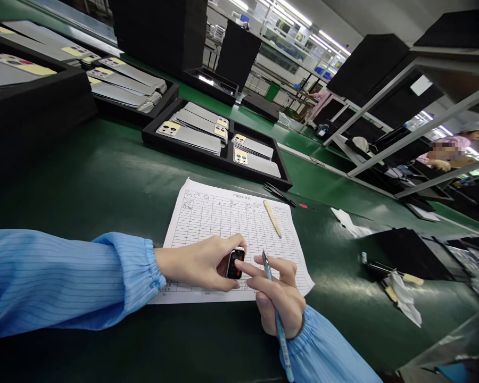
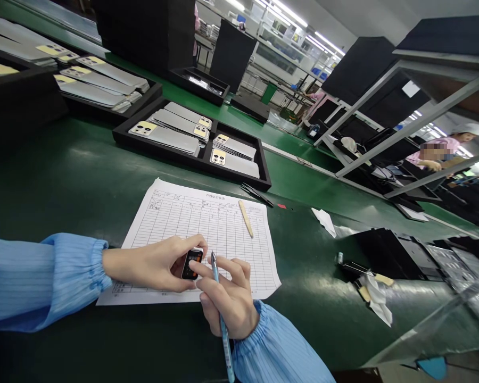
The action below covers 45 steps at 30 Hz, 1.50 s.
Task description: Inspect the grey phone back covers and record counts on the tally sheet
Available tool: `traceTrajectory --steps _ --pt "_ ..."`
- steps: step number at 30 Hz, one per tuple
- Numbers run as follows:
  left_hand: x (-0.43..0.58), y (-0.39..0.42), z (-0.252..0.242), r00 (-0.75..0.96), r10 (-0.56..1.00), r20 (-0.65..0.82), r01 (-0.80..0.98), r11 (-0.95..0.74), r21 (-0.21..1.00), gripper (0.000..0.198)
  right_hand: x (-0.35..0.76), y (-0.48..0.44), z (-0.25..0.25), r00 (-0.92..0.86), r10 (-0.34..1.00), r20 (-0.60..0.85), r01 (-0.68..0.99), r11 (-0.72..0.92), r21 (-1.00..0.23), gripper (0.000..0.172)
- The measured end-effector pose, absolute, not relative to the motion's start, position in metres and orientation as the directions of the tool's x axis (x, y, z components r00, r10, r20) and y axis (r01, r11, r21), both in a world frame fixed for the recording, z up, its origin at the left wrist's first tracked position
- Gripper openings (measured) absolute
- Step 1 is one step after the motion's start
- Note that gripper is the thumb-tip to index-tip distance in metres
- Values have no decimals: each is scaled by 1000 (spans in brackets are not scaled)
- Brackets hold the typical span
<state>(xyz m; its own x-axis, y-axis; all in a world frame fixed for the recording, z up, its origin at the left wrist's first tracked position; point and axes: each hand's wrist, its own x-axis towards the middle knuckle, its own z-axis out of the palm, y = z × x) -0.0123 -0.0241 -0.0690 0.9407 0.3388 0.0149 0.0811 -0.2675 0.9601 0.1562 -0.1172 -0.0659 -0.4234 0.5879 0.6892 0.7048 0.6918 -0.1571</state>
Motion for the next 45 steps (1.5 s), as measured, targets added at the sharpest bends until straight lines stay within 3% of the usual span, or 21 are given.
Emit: traceTrajectory --steps 14,21,32,45 --pt "-13 -23 -69 938 346 22 82 -285 955 29 161 -121 -77 -311 587 748 693 678 -244 21" --pt "-12 -23 -67 942 337 10 93 -287 954 28 158 -118 -69 -403 591 699 697 693 -184 21" --pt "-12 -24 -68 939 342 16 89 -291 953 29 156 -118 -69 -392 582 712 706 687 -173 22" --pt "-13 -23 -66 940 340 12 91 -286 954 30 162 -120 -80 -294 581 759 688 680 -254 19"
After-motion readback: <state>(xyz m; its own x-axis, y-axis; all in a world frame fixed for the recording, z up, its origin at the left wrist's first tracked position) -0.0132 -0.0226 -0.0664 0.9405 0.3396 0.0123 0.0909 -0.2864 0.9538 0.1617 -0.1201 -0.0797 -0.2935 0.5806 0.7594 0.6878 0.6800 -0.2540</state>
